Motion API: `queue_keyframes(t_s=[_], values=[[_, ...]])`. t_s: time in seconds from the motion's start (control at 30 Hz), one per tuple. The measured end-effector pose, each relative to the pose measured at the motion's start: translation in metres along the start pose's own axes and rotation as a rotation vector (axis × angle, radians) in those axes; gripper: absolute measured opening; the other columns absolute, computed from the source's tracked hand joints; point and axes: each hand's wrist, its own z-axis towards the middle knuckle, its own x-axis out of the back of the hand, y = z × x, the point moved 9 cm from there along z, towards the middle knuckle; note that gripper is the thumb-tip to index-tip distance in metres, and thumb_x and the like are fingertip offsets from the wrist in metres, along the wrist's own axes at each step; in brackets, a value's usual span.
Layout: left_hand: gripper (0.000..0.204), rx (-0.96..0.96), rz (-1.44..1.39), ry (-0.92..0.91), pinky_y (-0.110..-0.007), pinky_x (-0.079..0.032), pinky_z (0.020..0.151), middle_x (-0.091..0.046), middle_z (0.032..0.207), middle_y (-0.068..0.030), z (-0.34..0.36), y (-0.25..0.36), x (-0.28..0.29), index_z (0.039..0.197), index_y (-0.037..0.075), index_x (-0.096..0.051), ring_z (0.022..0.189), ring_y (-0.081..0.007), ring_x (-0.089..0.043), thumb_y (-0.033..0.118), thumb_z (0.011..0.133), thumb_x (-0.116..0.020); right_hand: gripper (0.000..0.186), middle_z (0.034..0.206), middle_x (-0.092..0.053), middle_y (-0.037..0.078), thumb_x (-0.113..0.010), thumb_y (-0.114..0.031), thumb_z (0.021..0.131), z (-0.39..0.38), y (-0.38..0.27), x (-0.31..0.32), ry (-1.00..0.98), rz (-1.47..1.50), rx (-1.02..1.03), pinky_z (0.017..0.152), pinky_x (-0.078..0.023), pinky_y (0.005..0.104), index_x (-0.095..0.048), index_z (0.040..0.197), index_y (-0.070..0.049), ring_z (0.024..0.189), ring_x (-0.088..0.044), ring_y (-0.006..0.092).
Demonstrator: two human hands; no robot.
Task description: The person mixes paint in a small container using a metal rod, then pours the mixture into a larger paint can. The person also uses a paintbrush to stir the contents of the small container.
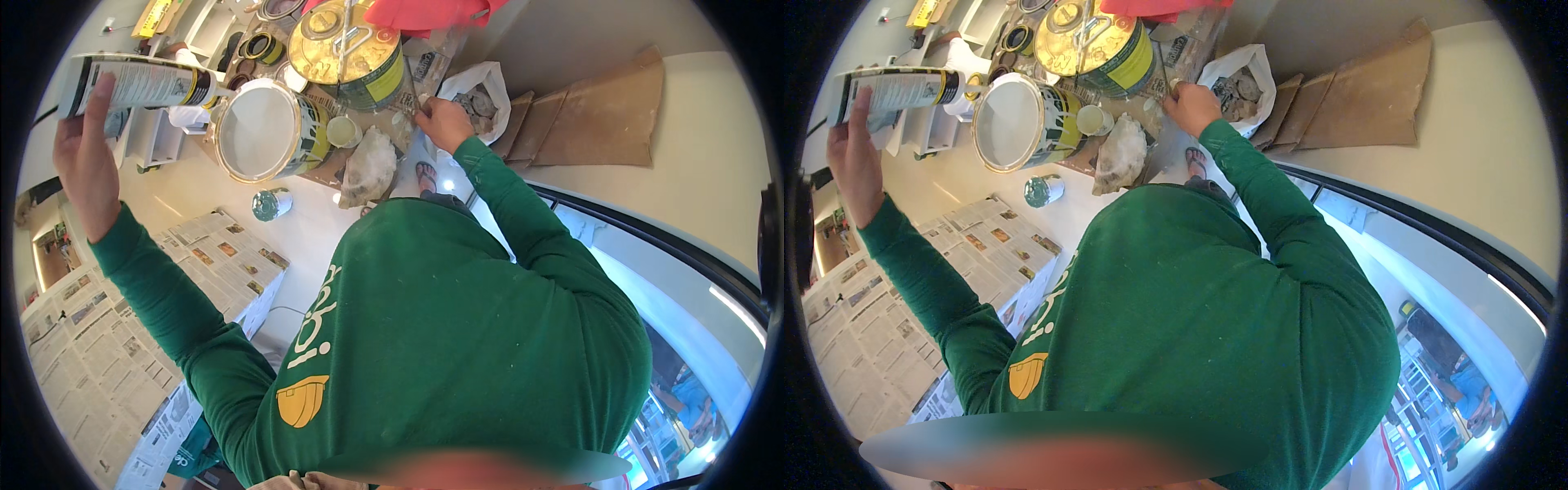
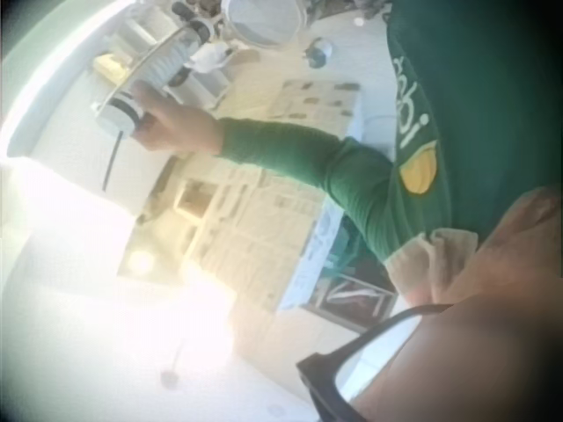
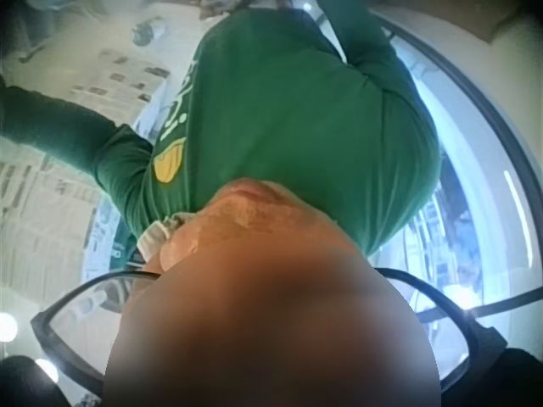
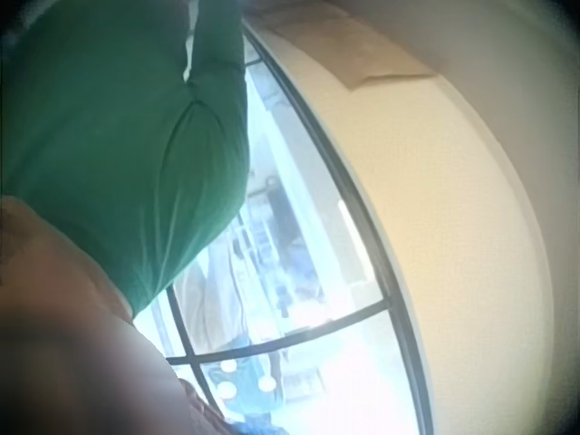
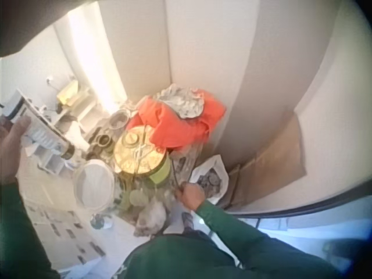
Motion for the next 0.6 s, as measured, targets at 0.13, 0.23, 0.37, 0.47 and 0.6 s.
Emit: queue_keyframes(t_s=[0.13, 0.23, 0.37, 0.47, 0.6], values=[[0.044, 0.020, -0.161, 0.045, -0.029, -0.047, 0.103, -0.075, 0.119, -0.0119, -0.043, -0.011, 0.025, 0.127, -0.005, -0.072, 0.111, -0.0164, -0.068, 0.028, 0.098, -0.079, 0.030, 0.086, -0.073, 0.025, -0.071, -0.031, 0.095, -0.057, 0.018, 0.005, 0.003, 0.167, -0.009, 0.078, -0.056, 0.0537, -0.071, 0.094, -0.001, 0.084, -0.071, 0.0464], [0.041, 0.002, -0.184, 0.080, -0.031, -0.048, 0.106, -0.076, 0.120, -0.0122, -0.071, -0.020, 0.041, 0.129, -0.005, -0.071, 0.113, -0.0172, -0.069, 0.023, 0.100, -0.077, 0.029, 0.089, -0.073, 0.022, -0.070, -0.032, 0.097, -0.106, 0.027, 0.006, -0.059, 0.185, 0.063, 0.076, -0.054, 0.0530, -0.070, 0.097, -0.003, 0.083, -0.070, 0.0454], [0.039, -0.001, -0.247, 0.092, -0.032, -0.048, 0.107, -0.075, 0.122, -0.0130, -0.090, -0.035, 0.060, 0.131, -0.005, -0.070, 0.114, -0.0176, -0.069, 0.020, 0.101, -0.076, 0.027, 0.099, -0.073, 0.021, -0.068, -0.031, 0.098, -0.112, 0.017, -0.001, -0.177, -0.018, 0.241, 0.078, -0.054, 0.0539, -0.068, 0.102, -0.004, 0.089, -0.070, 0.0438], [0.039, -0.003, -0.274, 0.127, -0.033, -0.049, 0.107, -0.075, 0.123, -0.0140, -0.102, -0.040, 0.075, 0.131, -0.005, -0.070, 0.114, -0.0183, -0.069, 0.018, 0.101, -0.076, 0.026, 0.101, -0.073, 0.021, -0.065, -0.029, 0.099, -0.078, -0.004, -0.005, -0.249, -0.141, 0.376, 0.082, -0.055, 0.0544, -0.067, 0.104, -0.004, 0.097, -0.070, 0.0427], [0.040, 0.036, -0.329, 0.144, -0.035, -0.050, 0.108, -0.075, 0.124, -0.0151, -0.116, -0.043, 0.089, 0.132, -0.006, -0.069, 0.115, -0.0196, -0.070, 0.015, 0.099, -0.077, 0.026, 0.098, -0.071, 0.019, -0.067, -0.031, 0.098, -0.031, -0.034, -0.012, -0.235, -0.248, 0.465, 0.083, -0.055, 0.0533, -0.066, 0.098, -0.004, 0.096, -0.070, 0.0413]])
